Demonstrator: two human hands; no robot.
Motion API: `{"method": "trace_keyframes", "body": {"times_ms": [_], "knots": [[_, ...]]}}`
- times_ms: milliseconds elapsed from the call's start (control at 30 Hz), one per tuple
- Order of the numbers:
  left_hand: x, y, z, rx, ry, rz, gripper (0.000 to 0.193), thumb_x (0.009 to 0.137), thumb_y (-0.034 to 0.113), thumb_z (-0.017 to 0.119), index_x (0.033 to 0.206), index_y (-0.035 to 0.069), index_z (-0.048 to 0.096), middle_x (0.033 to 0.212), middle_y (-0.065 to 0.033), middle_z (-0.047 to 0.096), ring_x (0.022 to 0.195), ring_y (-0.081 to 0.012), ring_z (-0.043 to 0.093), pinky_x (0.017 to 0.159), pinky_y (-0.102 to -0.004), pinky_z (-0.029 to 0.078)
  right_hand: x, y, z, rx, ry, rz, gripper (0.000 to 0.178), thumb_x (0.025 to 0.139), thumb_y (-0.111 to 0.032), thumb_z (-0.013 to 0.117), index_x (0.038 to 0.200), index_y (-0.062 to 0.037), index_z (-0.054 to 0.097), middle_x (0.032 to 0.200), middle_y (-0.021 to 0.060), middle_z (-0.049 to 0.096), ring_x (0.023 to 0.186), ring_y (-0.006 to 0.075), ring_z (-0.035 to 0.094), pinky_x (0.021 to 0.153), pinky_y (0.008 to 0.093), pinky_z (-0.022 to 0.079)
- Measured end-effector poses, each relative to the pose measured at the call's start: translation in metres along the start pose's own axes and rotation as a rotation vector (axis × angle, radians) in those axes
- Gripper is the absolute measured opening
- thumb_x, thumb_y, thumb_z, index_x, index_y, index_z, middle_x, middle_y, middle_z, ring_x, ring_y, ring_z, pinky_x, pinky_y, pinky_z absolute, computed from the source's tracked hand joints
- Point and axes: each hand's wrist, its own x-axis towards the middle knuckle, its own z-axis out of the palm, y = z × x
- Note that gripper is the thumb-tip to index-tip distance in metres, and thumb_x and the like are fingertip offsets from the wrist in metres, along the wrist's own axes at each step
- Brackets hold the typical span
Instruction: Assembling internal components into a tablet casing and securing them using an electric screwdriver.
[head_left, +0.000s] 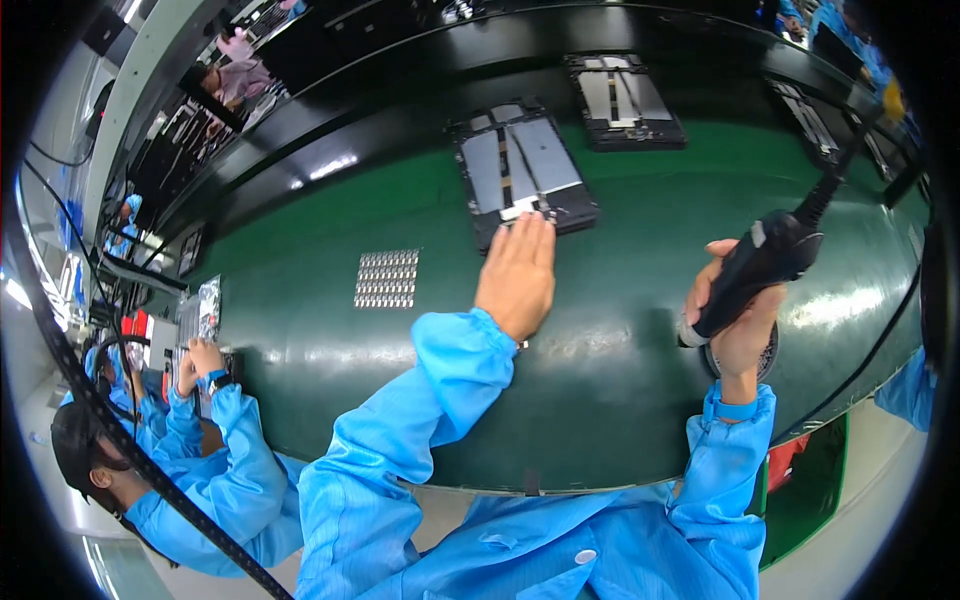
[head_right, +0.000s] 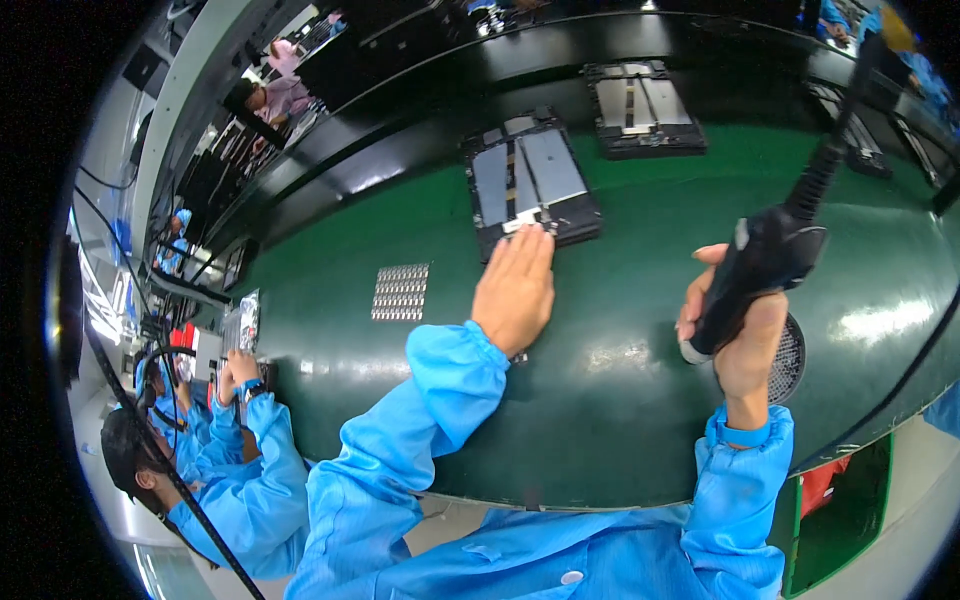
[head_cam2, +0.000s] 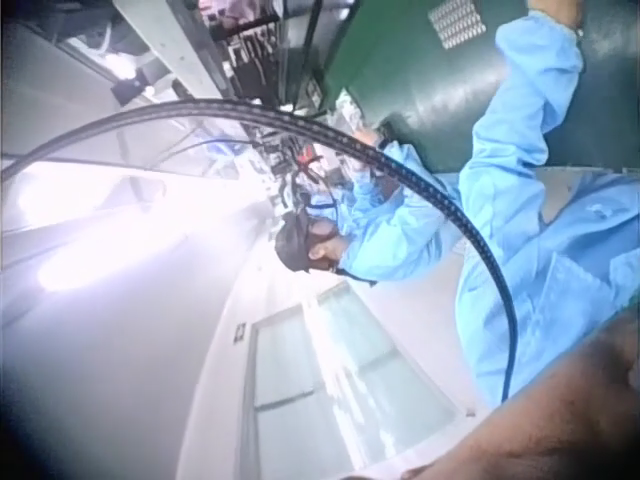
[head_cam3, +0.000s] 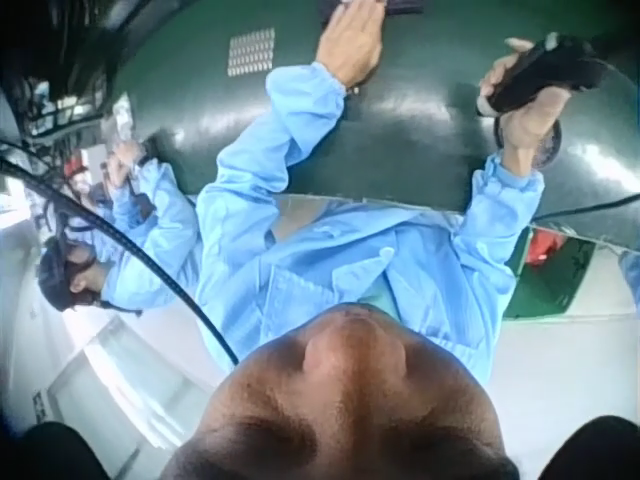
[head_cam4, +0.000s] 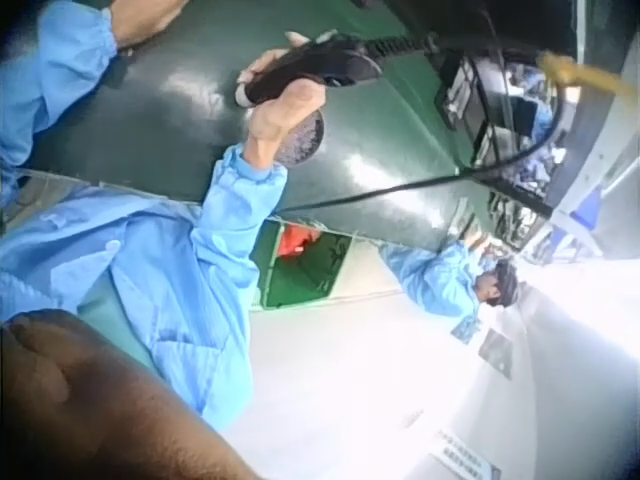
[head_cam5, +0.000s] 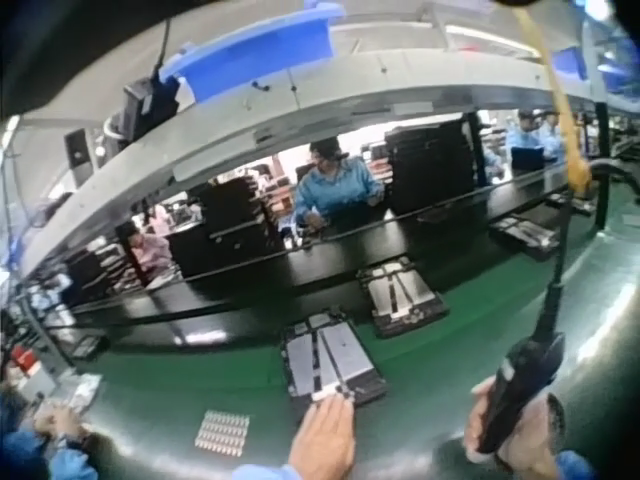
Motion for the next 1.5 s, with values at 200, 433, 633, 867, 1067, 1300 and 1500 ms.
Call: {"method": "trace_keyframes", "body": {"times_ms": [200,433,633,867,1067,1300,1500], "knots": [[0.045,-0.073,0.007,0.218,-0.190,-0.202,0.054,0.085,0.014,0.051,0.135,-0.001,0.038,0.144,-0.0171,0.035,0.134,-0.0324,0.032,0.107,-0.0530,0.029,0.003,-0.003,0.005,0.018,0.013,0.051,0.089,0.080,-0.075,0.045,0.112,0.0088,0.050,0.067,0.0080,0.055,0.054,0.0126,0.055,0.049,0.0242,0.046],[0.105,-0.085,-0.008,0.353,-0.479,-0.412,0.048,0.079,0.018,0.060,0.124,0.006,0.052,0.132,-0.0081,0.049,0.119,-0.0264,0.050,0.100,-0.0534,0.036,0.000,-0.002,-0.006,0.043,0.010,0.029,0.069,0.085,-0.062,0.051,0.108,0.0030,0.054,0.067,0.0075,0.057,0.053,0.0113,0.054,0.049,0.0242,0.046],[0.126,-0.040,0.021,0.178,-0.207,-0.082,0.053,0.071,0.006,0.061,0.124,0.006,0.053,0.136,-0.0126,0.047,0.127,-0.0278,0.043,0.105,-0.0474,0.035,0.004,0.001,-0.004,0.049,-0.065,0.027,0.032,0.091,-0.034,0.055,0.094,-0.0023,0.052,0.066,0.0027,0.056,0.052,0.0085,0.052,0.047,0.0240,0.043],[0.220,-0.033,0.081,0.111,-0.331,0.037,0.056,0.068,0.007,0.063,0.122,0.009,0.054,0.123,-0.0136,0.055,0.119,-0.0307,0.049,0.095,-0.0499,0.041,0.004,-0.002,-0.005,0.065,-0.090,-0.024,0.038,0.092,-0.036,0.056,0.095,0.0010,0.051,0.066,0.0044,0.056,0.053,0.0098,0.053,0.047,0.0247,0.045],[0.215,-0.026,0.070,0.166,0.032,0.172,0.073,0.051,0.009,0.074,0.119,-0.001,0.051,0.107,-0.0238,0.059,0.101,-0.0393,0.058,0.088,-0.0452,0.048,0.006,-0.003,-0.008,0.088,-0.062,-0.019,0.045,0.088,-0.042,0.061,0.106,-0.0007,0.057,0.066,0.0088,0.055,0.059,0.0144,0.051,0.053,0.0316,0.041],[0.176,-0.018,0.028,-0.088,0.234,0.009,0.029,0.062,0.007,0.063,0.091,0.008,0.061,0.083,-0.0120,0.065,0.085,-0.0331,0.061,0.068,-0.0444,0.042,0.008,-0.002,-0.011,-0.246,0.148,-0.183,0.052,0.067,-0.033,0.081,0.101,-0.0012,0.058,0.074,0.0161,0.064,0.067,0.0268,0.064,0.062,0.0342,0.050],[0.060,0.026,-0.020,0.013,0.247,0.226,0.054,0.057,0.005,0.057,0.111,0.005,0.060,0.113,-0.0091,0.063,0.105,-0.0289,0.057,0.089,-0.0421,0.039,0.011,-0.015,-0.015,-0.339,0.320,-0.166,0.027,0.069,-0.005,0.079,0.082,-0.0010,0.056,0.059,-0.0033,0.055,0.056,0.0011,0.046,0.050,0.0212,0.039]]}}
